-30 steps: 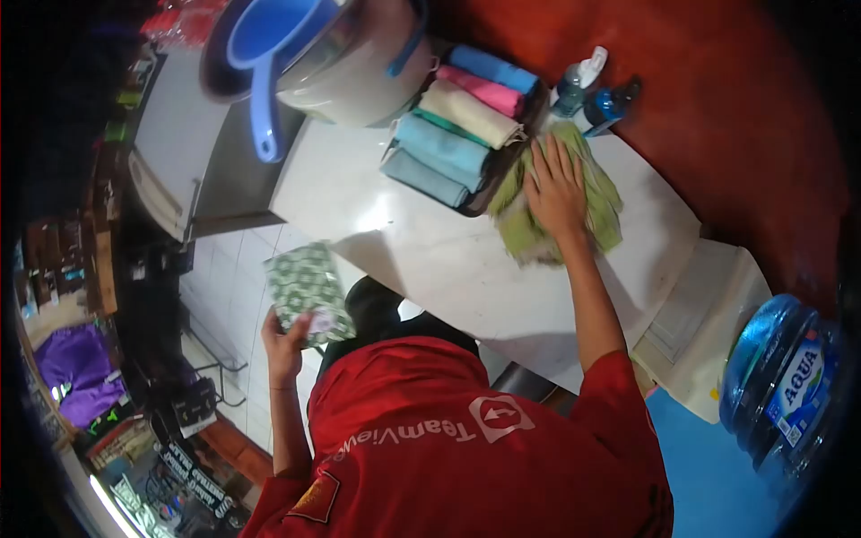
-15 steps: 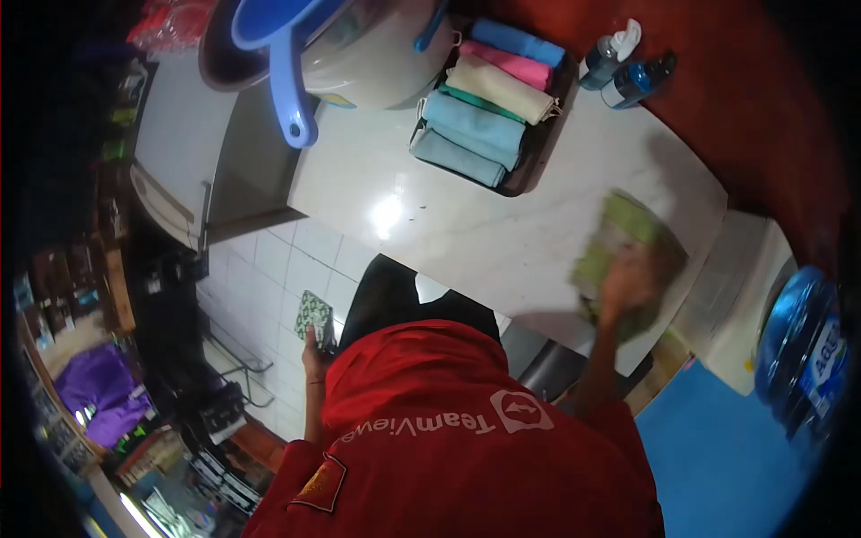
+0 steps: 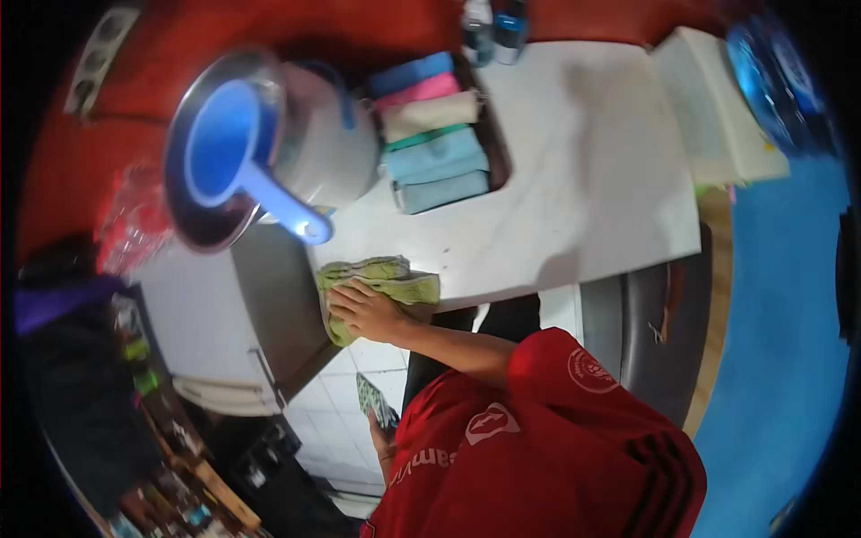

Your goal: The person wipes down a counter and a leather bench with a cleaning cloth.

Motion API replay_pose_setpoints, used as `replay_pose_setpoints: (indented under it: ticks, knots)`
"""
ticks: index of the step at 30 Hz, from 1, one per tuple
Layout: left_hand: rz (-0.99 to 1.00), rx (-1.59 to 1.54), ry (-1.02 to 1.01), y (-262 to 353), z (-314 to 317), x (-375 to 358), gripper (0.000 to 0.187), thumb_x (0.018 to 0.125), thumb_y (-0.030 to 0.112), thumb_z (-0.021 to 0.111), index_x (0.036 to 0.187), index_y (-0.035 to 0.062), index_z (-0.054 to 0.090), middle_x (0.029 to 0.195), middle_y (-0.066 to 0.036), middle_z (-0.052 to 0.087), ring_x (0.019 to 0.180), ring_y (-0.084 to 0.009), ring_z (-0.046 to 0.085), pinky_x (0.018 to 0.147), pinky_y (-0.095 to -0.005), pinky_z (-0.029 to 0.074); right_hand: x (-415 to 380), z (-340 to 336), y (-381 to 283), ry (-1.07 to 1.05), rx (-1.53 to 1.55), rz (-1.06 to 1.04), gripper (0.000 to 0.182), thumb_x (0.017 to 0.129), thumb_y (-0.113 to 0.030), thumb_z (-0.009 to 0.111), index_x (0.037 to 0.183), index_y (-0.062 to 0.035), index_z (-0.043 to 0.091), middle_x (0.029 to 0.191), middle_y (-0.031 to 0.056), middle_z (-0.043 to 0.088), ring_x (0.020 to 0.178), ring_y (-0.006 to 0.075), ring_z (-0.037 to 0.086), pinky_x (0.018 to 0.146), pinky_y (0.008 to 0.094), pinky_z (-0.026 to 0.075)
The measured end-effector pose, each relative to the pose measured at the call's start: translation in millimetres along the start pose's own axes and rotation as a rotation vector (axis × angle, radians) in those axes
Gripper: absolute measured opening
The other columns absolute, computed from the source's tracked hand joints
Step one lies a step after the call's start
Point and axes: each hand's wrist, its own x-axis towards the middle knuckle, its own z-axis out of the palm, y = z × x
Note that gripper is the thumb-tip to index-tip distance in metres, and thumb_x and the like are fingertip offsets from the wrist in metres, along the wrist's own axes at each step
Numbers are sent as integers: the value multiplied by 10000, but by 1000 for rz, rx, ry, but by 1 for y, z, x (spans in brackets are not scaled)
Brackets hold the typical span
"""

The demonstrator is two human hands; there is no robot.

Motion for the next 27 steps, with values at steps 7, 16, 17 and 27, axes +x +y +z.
replay_pose_setpoints:
  ticks: [7, 16, 17, 27]
  knots:
    - [-111, -17, -17, 33, -24, 29, 488, 873, 480, 642, 1159, 90, 571, 999, -62, 608, 875, -206, 581, 759, -361, 496, -228, -241, 184, 124, -502, 988, 500, 862, -344, 588, 1277, -72, 525, 1305, 154, 518, 1198, 340, 504, 1010, 489, 380]
    - [-59, 55, 15, 19, 21, 27, 477, 881, 470, 636, 1152, 83, 573, 998, -61, 607, 871, -200, 580, 754, -352, 493, -143, -185, 116, 430, -489, 539, 475, 840, -237, 573, 1289, -87, 531, 1136, 162, 634, 1124, 315, 592, 996, 504, 426]
    - [-52, 62, 22, 17, 26, 23, 475, 881, 469, 635, 1152, 83, 573, 998, -60, 607, 870, -200, 579, 753, -351, 492, -149, -180, 94, 226, -248, 429, 496, 815, -250, 595, 1293, -131, 542, 1241, 137, 577, 1207, 292, 525, 1044, 497, 374]
    - [24, 75, 69, -29, 90, -18, 463, 889, 458, 629, 1144, 75, 575, 996, -59, 605, 866, -193, 577, 747, -340, 489, -317, -363, 248, 408, -875, 1202, 428, 913, -312, 504, 1267, -71, 519, 1319, 214, 472, 1223, 380, 432, 1005, 525, 331]
